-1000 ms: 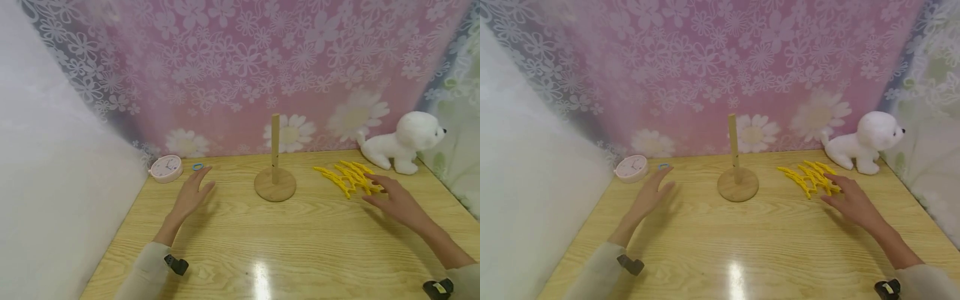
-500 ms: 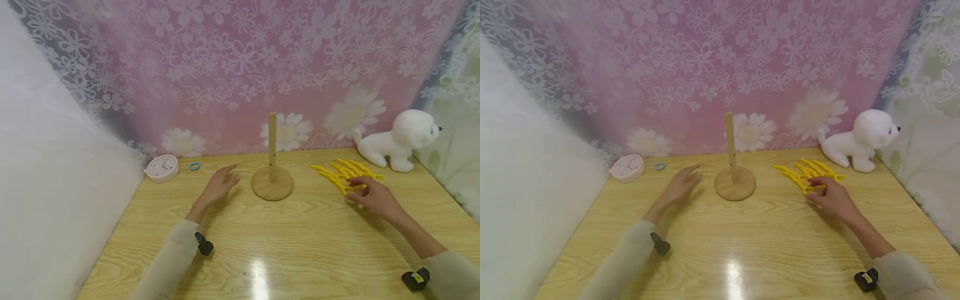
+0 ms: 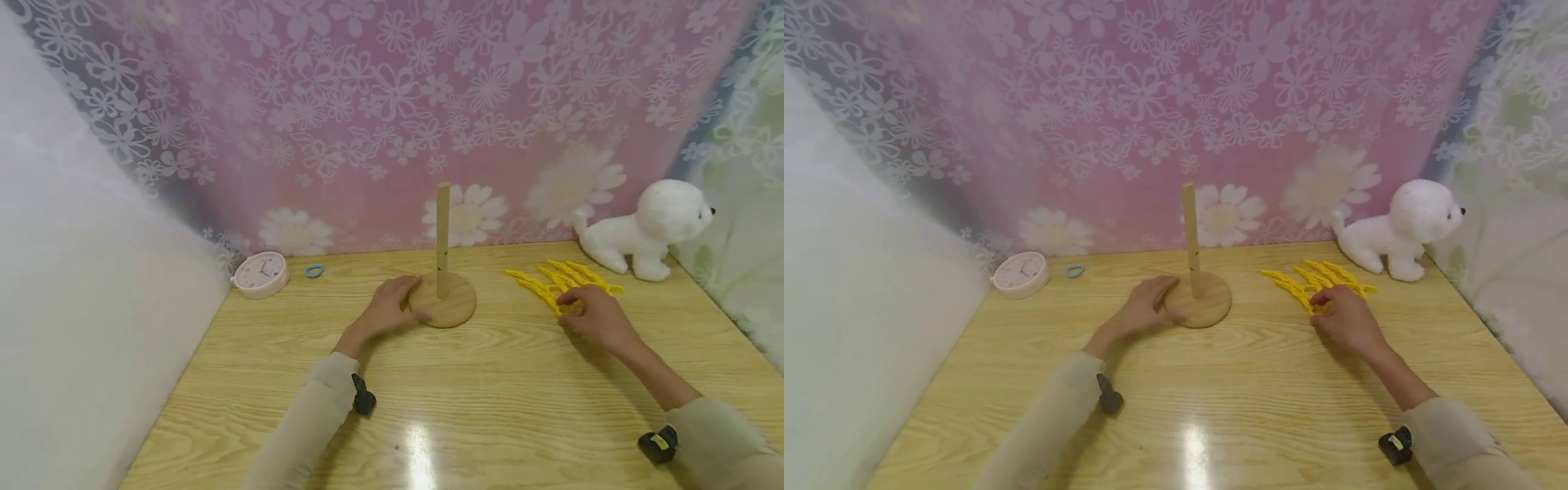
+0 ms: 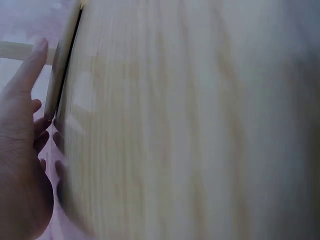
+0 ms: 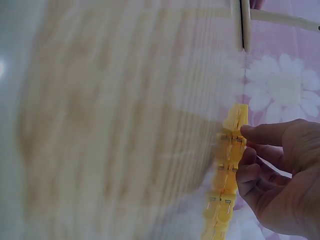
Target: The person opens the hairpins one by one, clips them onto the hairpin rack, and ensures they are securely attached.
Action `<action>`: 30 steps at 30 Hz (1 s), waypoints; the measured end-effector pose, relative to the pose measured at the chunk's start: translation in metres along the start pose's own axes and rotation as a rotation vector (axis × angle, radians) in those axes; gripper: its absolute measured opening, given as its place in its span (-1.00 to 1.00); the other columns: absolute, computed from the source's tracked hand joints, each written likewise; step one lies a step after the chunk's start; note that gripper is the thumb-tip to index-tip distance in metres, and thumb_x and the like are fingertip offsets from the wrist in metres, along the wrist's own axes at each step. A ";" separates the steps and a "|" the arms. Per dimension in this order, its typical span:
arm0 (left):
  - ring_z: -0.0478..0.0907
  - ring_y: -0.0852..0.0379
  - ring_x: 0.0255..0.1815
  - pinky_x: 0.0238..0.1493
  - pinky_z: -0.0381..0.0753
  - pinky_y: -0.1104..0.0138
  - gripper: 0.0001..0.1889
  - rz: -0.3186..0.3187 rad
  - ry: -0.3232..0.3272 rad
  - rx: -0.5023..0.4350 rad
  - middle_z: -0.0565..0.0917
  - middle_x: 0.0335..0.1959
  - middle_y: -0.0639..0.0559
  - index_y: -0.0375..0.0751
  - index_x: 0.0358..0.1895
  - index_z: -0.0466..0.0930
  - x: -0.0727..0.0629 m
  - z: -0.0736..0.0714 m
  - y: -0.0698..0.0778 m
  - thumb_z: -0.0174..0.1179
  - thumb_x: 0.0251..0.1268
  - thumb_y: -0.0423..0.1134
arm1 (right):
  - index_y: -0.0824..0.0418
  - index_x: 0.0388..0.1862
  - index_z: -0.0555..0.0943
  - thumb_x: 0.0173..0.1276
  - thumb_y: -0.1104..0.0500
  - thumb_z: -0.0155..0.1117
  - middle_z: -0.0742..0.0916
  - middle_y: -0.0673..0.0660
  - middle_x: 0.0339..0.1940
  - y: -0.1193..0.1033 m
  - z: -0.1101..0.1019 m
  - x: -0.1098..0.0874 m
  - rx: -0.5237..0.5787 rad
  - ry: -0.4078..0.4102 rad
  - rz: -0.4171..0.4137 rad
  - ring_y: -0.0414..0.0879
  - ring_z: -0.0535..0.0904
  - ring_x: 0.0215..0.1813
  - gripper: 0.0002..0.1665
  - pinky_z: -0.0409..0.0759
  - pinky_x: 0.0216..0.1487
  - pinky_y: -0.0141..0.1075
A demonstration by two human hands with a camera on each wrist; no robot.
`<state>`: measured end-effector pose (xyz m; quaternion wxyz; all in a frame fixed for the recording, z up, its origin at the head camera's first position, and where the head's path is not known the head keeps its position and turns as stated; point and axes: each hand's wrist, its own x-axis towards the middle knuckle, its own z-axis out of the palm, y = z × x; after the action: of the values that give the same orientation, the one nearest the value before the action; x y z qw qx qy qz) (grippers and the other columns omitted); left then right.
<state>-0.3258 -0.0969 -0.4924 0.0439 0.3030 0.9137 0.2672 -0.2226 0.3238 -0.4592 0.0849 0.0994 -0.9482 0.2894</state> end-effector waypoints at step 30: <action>-0.22 -0.18 0.74 0.71 -0.18 -0.06 0.04 -0.064 -0.081 -0.085 0.02 0.73 -0.01 0.21 0.71 0.04 0.005 -0.005 -0.006 0.40 0.25 0.30 | 0.48 0.13 0.61 0.30 0.02 0.59 0.70 0.42 0.05 -0.006 0.019 0.007 0.046 -0.127 -0.024 0.35 0.60 0.10 -0.35 0.60 0.04 0.16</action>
<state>-0.3336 -0.1002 -0.4907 0.1024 0.2820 0.9083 0.2915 -0.2299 0.3073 -0.4702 0.0256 0.1308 -0.9436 0.3031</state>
